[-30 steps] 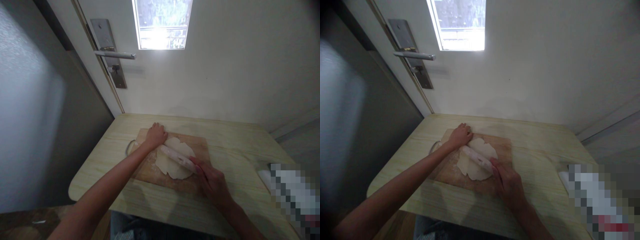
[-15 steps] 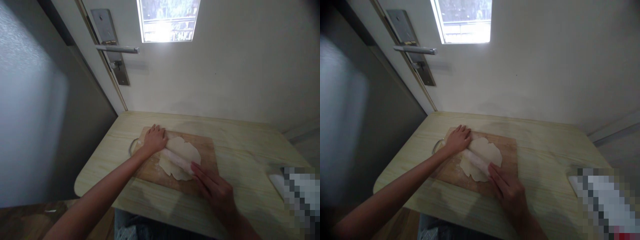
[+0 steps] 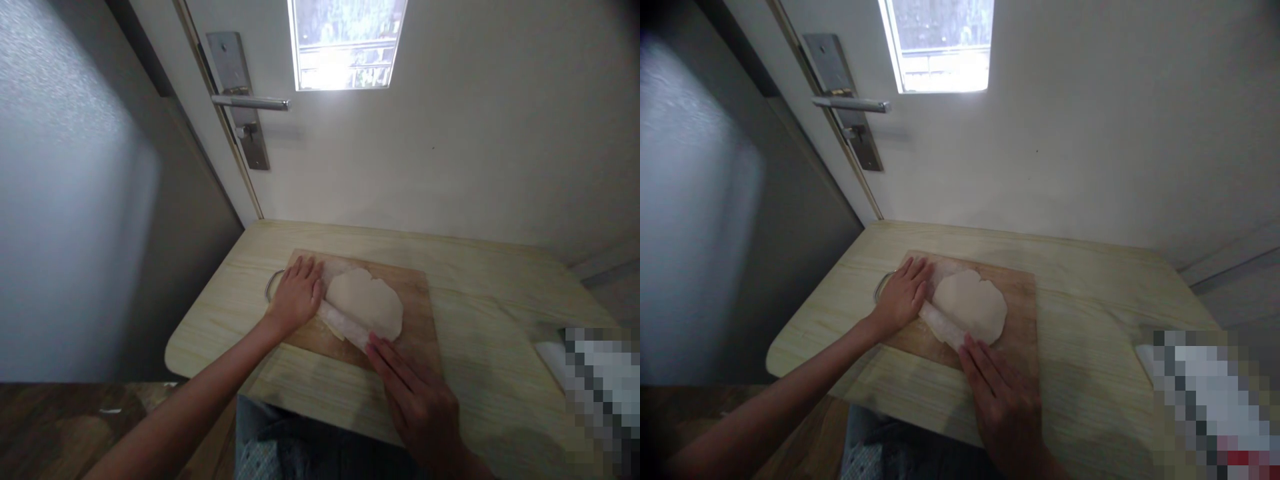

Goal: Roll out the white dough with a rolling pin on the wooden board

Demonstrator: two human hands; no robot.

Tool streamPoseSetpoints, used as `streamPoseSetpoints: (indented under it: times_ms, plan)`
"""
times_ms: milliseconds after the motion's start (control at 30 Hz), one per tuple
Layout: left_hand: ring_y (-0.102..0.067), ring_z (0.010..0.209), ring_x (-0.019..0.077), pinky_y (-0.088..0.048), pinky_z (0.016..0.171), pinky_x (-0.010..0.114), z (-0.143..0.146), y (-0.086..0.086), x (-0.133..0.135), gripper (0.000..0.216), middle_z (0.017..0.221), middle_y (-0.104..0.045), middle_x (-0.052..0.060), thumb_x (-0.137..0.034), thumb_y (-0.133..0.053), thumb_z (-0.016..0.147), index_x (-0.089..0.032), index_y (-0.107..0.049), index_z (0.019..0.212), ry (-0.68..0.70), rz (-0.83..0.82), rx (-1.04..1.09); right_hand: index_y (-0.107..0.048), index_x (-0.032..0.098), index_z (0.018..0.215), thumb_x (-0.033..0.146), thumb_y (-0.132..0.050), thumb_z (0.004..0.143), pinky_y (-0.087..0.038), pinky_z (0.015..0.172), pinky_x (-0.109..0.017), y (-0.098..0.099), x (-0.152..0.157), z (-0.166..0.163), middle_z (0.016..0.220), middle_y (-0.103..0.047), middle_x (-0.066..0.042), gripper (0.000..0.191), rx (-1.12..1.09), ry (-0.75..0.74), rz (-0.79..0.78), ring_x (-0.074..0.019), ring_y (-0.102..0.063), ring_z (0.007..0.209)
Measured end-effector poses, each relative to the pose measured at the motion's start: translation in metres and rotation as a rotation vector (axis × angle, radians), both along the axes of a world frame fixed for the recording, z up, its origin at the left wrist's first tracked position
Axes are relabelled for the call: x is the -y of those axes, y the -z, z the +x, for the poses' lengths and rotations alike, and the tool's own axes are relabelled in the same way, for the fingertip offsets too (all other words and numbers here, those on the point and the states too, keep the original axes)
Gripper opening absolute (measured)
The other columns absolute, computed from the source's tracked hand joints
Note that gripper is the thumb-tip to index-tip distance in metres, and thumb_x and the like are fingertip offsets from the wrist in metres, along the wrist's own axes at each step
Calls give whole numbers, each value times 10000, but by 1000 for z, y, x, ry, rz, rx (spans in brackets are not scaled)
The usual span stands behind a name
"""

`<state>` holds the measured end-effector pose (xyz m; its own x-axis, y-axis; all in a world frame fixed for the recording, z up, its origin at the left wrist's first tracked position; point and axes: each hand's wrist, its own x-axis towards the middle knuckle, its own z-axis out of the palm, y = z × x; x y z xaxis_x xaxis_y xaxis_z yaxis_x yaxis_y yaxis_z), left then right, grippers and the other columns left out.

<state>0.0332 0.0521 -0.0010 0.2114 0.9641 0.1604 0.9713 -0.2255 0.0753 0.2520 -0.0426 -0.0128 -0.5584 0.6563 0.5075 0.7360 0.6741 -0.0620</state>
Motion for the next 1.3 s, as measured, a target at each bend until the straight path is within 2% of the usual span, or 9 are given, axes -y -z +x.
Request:
streamPoseSetpoints:
  times_ms: [133,333,500,600,733,833,1000,1167,1300]
  plan:
    - [-220,1229,199,-236,973,373,-5,1,16,441,1320,-325,60,-242,-236,838,-175,-273,1272,2,25,25,-381,193,1230,48,-346,745,-446,805,-297,4,3,0,1163,-506,-35,507,2,-17,-7,-162,-503,1019]
    - [-207,1233,218,-237,979,380,-12,2,39,449,1327,-303,99,-230,-251,825,-112,-298,1256,-28,2,28,-396,167,1219,75,-334,766,-473,748,-292,6,12,-5,1181,-494,-55,467,-48,-14,-104,-167,-534,970]
    - [-143,1251,208,-229,993,373,-16,10,47,463,1340,-258,135,-233,-227,837,-64,-256,1267,-26,58,83,-471,182,1159,31,-337,758,-476,751,-309,9,15,-7,1149,-525,-59,449,-27,-32,-64,-170,-550,936]
    - [-127,1254,200,-223,994,383,-13,10,41,449,1353,-227,132,-246,-202,852,-90,-254,1270,-19,88,110,-489,179,1138,14,-311,763,-479,751,-299,0,5,1,1153,-522,-63,447,-14,-115,-53,-160,-541,950]
    - [-177,1242,213,-218,984,409,1,2,24,428,1328,-290,124,-260,-208,856,-118,-310,1247,-35,24,66,-468,187,1155,10,-312,766,-468,784,-310,-21,-19,20,1151,-526,-43,455,58,-192,-20,-161,-511,999]
    - [-218,1230,220,-205,978,430,14,-5,12,408,1303,-344,104,-250,-220,851,-148,-354,1223,-18,-12,8,-480,212,1141,12,-332,747,-484,748,-315,-28,-32,31,1126,-546,-38,466,105,-107,-20,-166,-540,952]
    - [-263,1209,228,-199,980,418,25,-6,-2,427,1287,-366,116,-233,-230,835,-101,-342,1224,28,-23,-41,-496,166,1128,20,-360,719,-499,659,-342,-19,-27,20,1105,-556,-98,455,129,171,-45,-214,-576,862]
    - [-255,1210,235,-222,972,398,29,-6,-12,450,1293,-358,109,-253,-233,829,-96,-308,1244,33,-24,-55,-442,119,1176,292,-400,807,-479,668,-392,-11,-28,1,1123,-531,-150,410,153,320,-97,-261,-560,861]
    - [-265,1202,242,-221,968,406,37,-8,-23,455,1277,-387,76,-293,-256,818,-153,-313,1247,5,-32,-78,-415,141,1197,392,-368,816,-425,772,-434,-7,-48,5,1173,-490,-151,459,151,352,-126,-294,-478,1016]
